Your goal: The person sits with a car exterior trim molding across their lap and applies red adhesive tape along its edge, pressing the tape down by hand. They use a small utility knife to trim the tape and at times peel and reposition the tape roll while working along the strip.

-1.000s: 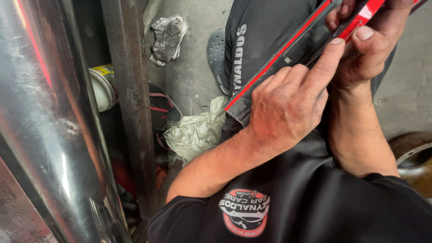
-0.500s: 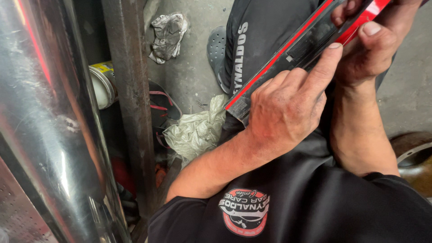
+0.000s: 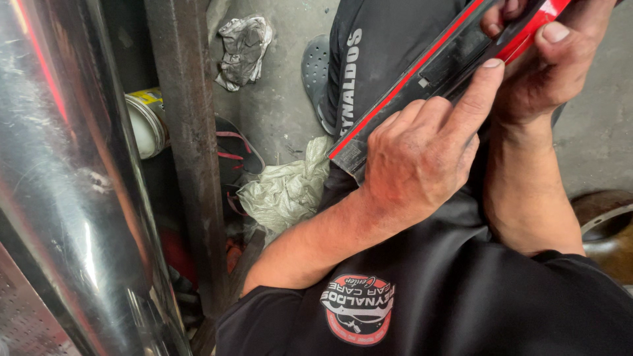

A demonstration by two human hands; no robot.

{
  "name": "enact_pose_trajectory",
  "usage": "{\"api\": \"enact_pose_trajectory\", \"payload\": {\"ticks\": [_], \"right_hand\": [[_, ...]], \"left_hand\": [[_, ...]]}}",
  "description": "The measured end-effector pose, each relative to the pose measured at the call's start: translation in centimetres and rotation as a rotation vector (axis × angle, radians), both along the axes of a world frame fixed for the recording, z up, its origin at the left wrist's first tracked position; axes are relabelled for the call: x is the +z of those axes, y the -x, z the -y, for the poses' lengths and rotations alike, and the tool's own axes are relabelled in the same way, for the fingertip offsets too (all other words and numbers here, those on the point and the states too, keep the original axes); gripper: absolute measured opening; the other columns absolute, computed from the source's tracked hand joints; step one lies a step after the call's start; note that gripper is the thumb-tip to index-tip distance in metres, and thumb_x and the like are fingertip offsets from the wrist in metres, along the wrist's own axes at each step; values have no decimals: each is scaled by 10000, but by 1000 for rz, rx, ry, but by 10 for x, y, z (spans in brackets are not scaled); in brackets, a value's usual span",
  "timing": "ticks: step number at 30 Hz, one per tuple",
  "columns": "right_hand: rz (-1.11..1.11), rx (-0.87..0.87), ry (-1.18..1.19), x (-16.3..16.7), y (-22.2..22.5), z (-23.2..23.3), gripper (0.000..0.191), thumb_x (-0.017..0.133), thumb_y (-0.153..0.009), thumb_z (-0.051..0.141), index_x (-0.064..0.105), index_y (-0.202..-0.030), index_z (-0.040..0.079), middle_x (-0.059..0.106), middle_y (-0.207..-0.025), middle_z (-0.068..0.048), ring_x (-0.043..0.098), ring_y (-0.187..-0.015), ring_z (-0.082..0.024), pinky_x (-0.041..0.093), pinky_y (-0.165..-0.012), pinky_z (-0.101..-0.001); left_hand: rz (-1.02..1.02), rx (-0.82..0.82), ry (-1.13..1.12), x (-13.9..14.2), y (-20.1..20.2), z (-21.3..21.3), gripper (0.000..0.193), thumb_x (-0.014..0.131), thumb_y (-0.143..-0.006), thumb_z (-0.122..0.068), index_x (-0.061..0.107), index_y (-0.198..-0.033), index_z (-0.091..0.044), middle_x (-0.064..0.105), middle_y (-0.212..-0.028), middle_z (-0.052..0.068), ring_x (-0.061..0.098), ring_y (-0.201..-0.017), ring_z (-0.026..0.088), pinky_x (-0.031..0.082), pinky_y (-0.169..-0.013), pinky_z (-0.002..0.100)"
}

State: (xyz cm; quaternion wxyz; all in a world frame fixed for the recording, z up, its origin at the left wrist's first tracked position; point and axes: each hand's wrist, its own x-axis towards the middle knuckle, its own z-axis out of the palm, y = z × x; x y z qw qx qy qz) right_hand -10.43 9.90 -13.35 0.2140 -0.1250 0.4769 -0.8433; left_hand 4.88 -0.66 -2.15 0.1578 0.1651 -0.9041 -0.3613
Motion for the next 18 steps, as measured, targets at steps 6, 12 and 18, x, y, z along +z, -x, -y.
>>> {"api": "enact_pose_trajectory", "payload": {"ticks": [6,12,18], "right_hand": [[27,8,18,1,1,-2,320,555,-1063,201,471,-1312,18,513,-1012,-137,504,-869,-229,441,-737,-368],[59,44,75,-1,2,-4,246,534,-1095,215,487,-1257,36,521,-1005,-123,513,-886,-221,449,-761,-356],[106,26,107,-4,3,-6,188,478,-1089,193,504,-1184,34,535,-968,-143,522,-863,-246,457,-767,-372]], "left_hand": [[6,-2,-5,0,-1,-1,713,754,-952,-75,411,-1559,-222,457,-821,-8,559,-760,159,504,-709,316],[2,1,-11,-1,-1,-2,717,752,-958,-78,401,-1564,-230,460,-834,-10,566,-773,158,511,-725,314],[-17,7,-35,-2,0,-5,730,755,-946,-74,399,-1564,-233,452,-821,-11,563,-768,154,510,-722,311]]}}
